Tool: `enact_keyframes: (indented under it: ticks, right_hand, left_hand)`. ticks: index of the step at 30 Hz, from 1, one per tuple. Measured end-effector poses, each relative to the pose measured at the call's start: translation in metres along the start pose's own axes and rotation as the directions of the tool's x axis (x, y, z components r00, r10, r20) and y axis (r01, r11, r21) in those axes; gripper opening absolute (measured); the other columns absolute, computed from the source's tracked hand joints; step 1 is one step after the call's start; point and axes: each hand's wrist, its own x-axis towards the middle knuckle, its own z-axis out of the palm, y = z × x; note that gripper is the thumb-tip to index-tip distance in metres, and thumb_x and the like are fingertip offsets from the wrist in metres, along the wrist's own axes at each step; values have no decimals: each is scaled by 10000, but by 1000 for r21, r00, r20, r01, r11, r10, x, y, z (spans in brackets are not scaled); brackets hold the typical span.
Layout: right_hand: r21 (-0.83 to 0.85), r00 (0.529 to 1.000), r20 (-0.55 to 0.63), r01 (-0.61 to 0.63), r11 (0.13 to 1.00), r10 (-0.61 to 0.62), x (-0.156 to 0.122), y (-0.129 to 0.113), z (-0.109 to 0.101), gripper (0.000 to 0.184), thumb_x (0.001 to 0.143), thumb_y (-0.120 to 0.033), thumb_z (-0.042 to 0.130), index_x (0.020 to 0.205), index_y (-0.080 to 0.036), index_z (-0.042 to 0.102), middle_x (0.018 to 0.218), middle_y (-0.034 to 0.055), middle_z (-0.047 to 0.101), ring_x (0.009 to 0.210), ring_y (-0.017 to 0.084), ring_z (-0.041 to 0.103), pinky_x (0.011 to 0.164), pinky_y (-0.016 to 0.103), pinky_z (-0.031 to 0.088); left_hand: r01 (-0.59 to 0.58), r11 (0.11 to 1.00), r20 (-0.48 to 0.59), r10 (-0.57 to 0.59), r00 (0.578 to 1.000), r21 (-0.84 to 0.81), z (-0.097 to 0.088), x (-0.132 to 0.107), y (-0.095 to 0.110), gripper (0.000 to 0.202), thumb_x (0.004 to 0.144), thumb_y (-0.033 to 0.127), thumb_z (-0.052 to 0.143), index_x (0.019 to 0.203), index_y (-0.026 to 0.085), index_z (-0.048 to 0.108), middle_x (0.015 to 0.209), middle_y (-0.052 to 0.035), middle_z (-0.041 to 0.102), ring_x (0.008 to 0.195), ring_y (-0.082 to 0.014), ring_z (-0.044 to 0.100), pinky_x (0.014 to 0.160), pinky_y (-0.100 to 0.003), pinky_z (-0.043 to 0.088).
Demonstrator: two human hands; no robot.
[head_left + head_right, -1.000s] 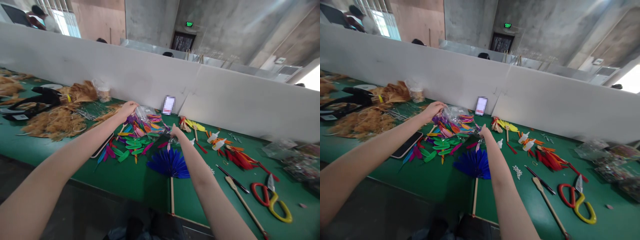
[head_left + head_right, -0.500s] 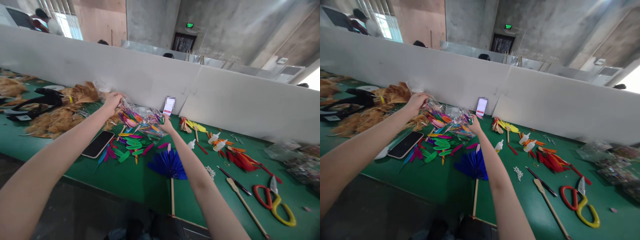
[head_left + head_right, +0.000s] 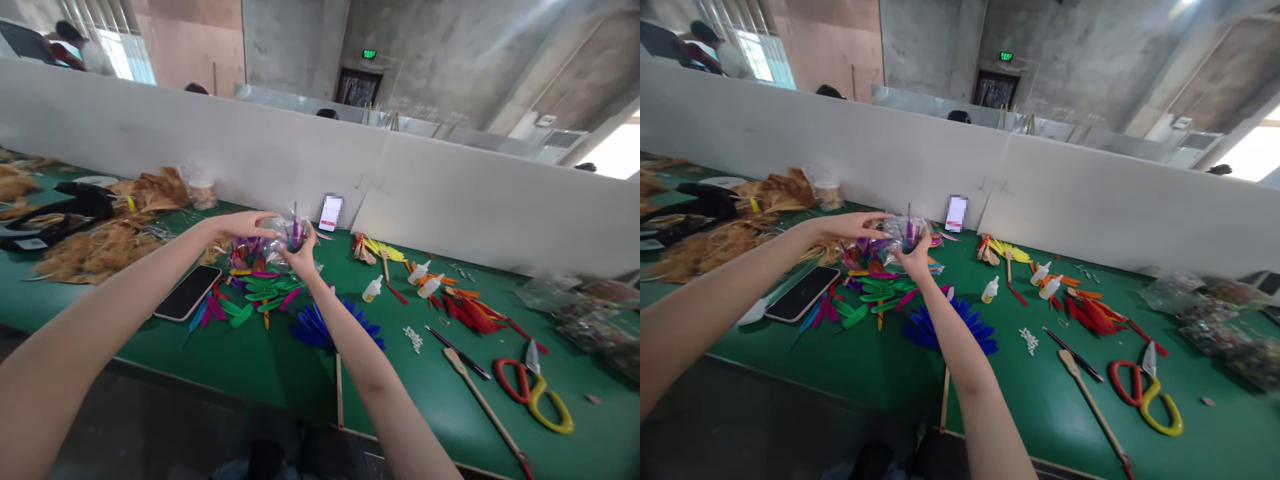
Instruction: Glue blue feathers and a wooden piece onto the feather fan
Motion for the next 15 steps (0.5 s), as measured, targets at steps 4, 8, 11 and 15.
enact_keyframes:
  ticks: [4,8,11,15]
  right_hand:
    - [12,999,19,41,999,-41,-6,-11,1,1224,648,-428,774,1466,-213,-111,1484,165,185,1346,284,298,1083,404,325]
    - [286,986,148,-116,951,76,-5,-10,-17,1091,665,-546,710,1476,-254,42,1355,131,431,1091,252,562,908,403,483]
    - [346,979,188,-141,928,79,-2,-8,-31,746,753,-645,544,1343,-205,422,1053,82,643,902,223,632,808,381,518]
    - [348,990,131,-101,932,59,0,-13,-46,513,699,-639,604,894,-170,680,767,34,680,754,200,630,722,329,513]
  left_hand:
    - [-145,975,-28,152,988,171,10,6,3,46,686,240,664,643,234,679,542,-10,590,540,-166,547,503,-231,361]
    - [-201,954,36,198,979,222,7,7,-1,173,742,275,602,583,228,651,451,-3,506,480,-160,491,495,-244,353]
    - [-263,930,105,244,964,256,7,5,0,153,748,288,583,651,224,683,528,-16,590,544,-159,528,539,-239,376]
    - [-362,880,197,314,929,306,9,5,2,189,758,327,575,755,198,713,649,-23,668,633,-150,555,602,-234,382]
